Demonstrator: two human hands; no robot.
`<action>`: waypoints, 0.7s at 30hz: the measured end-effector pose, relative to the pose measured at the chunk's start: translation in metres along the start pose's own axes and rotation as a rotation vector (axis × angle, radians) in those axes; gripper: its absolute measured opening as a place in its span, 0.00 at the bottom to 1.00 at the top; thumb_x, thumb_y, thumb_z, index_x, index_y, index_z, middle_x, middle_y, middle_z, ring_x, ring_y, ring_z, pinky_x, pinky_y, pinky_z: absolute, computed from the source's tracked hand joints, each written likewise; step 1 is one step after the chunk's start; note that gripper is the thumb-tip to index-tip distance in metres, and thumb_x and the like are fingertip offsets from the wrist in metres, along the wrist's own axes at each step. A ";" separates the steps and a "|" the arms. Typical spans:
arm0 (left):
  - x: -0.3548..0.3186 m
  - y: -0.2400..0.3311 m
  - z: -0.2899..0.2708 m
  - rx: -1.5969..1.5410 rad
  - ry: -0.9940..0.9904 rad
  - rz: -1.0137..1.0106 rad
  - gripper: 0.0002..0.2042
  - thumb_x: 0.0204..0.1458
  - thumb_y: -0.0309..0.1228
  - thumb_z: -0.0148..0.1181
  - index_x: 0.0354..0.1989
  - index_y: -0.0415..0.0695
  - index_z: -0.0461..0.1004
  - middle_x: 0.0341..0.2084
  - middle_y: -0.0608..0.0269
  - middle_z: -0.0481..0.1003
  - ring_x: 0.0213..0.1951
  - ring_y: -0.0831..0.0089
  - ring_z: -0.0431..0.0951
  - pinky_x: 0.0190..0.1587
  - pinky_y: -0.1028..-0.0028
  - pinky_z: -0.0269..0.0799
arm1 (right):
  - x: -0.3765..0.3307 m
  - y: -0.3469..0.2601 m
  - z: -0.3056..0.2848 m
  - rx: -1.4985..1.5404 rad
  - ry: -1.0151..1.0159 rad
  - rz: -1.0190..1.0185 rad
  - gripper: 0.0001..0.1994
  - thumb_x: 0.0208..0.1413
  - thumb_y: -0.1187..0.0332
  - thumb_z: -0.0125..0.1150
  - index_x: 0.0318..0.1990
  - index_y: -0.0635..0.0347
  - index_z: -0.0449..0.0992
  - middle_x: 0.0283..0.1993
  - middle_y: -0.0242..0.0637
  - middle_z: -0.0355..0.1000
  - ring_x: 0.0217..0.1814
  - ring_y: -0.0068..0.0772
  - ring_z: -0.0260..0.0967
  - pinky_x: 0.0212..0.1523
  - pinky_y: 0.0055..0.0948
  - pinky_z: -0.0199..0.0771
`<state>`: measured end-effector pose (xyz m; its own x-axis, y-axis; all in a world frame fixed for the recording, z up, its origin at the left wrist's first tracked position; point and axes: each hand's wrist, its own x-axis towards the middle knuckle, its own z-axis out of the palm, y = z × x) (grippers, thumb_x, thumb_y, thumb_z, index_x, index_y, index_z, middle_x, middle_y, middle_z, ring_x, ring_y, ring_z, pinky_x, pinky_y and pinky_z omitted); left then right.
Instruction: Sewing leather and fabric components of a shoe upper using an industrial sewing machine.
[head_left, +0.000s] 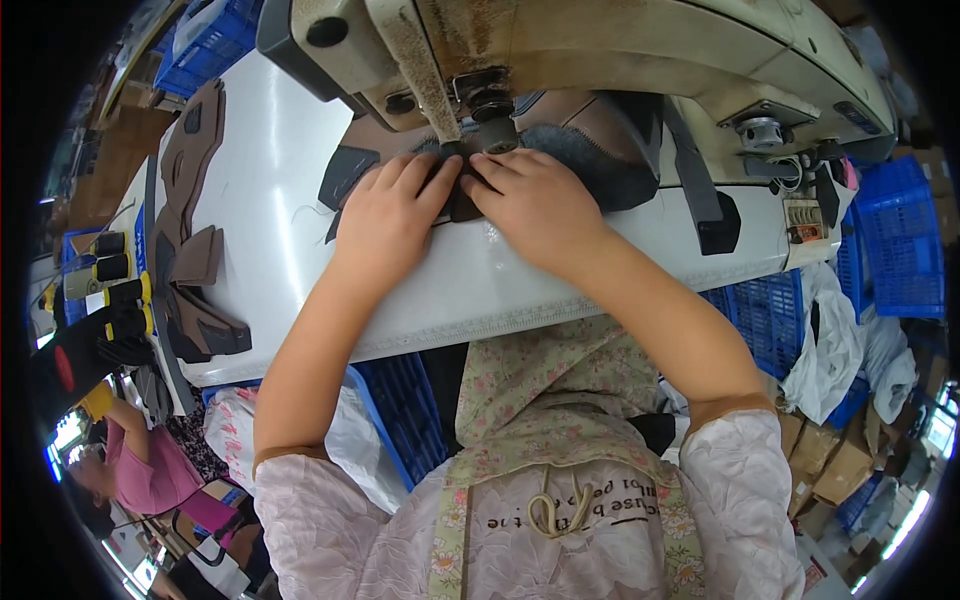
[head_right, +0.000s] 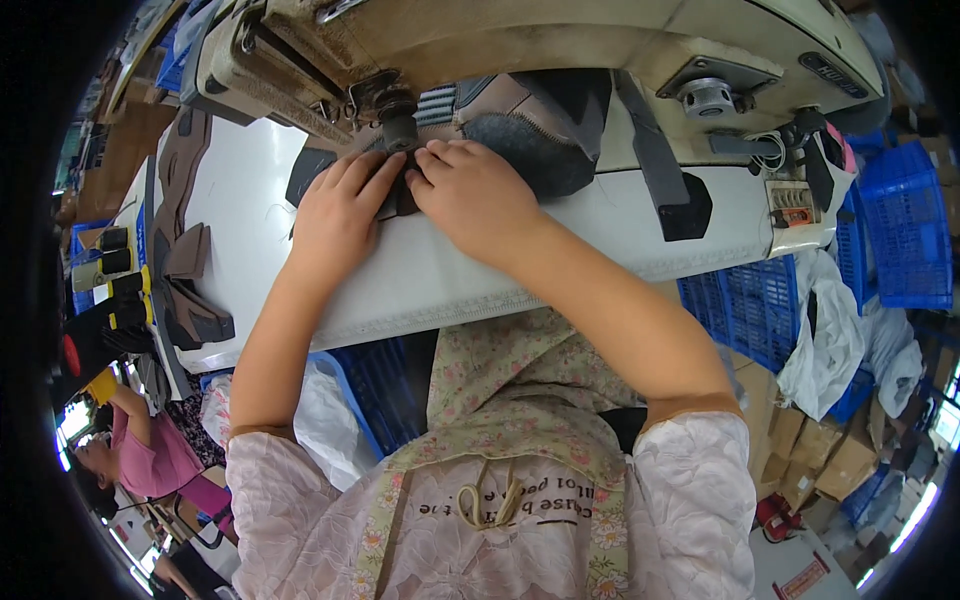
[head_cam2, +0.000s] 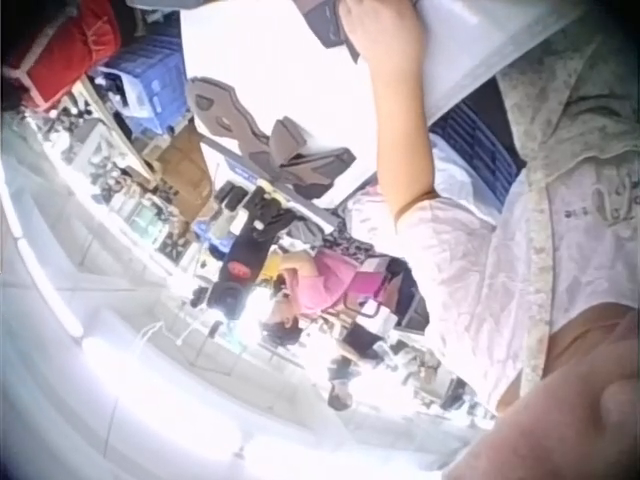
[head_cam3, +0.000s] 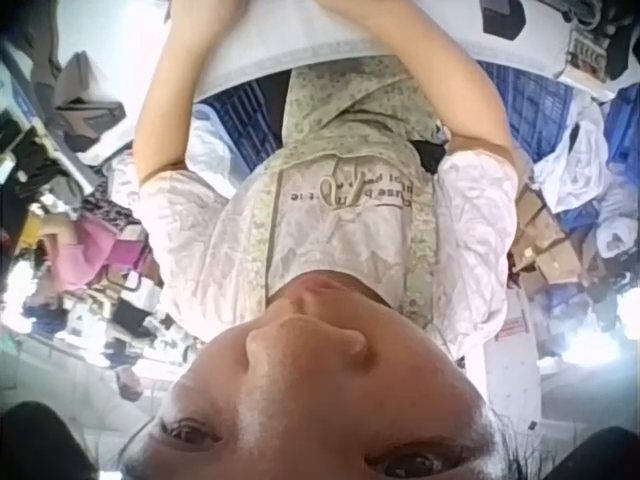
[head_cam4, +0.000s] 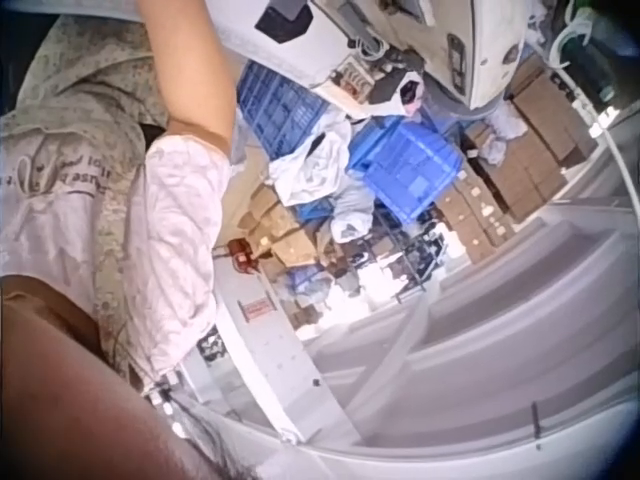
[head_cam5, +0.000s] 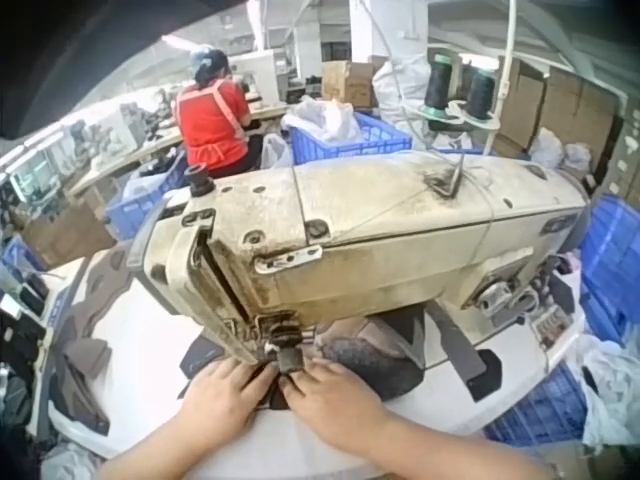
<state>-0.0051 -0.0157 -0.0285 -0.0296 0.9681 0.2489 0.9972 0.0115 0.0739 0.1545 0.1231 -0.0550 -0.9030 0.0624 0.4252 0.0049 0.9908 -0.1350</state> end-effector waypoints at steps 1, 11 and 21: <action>-0.002 0.000 -0.001 0.028 0.001 0.020 0.29 0.36 0.20 0.57 0.55 0.41 0.73 0.50 0.56 0.73 0.52 0.58 0.73 0.53 0.63 0.71 | 0.000 0.001 -0.001 0.005 -0.005 -0.004 0.16 0.54 0.69 0.51 0.47 0.64 0.77 0.53 0.47 0.74 0.59 0.44 0.70 0.61 0.38 0.67; -0.004 -0.007 0.005 0.086 0.043 0.049 0.28 0.38 0.20 0.55 0.55 0.42 0.73 0.50 0.57 0.73 0.52 0.58 0.73 0.54 0.61 0.70 | -0.002 0.027 0.000 0.080 -0.041 -0.086 0.15 0.54 0.69 0.52 0.48 0.59 0.78 0.54 0.39 0.75 0.62 0.39 0.68 0.62 0.38 0.67; -0.003 -0.008 0.007 0.075 0.057 -0.011 0.28 0.35 0.19 0.57 0.53 0.42 0.74 0.51 0.56 0.73 0.52 0.58 0.73 0.54 0.62 0.69 | 0.005 0.022 0.006 0.091 0.020 -0.082 0.15 0.53 0.69 0.53 0.46 0.61 0.78 0.51 0.39 0.76 0.60 0.39 0.69 0.60 0.38 0.68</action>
<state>-0.0124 -0.0170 -0.0367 -0.0427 0.9519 0.3036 0.9991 0.0433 0.0047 0.1475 0.1443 -0.0617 -0.8901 -0.0154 0.4554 -0.1088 0.9777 -0.1797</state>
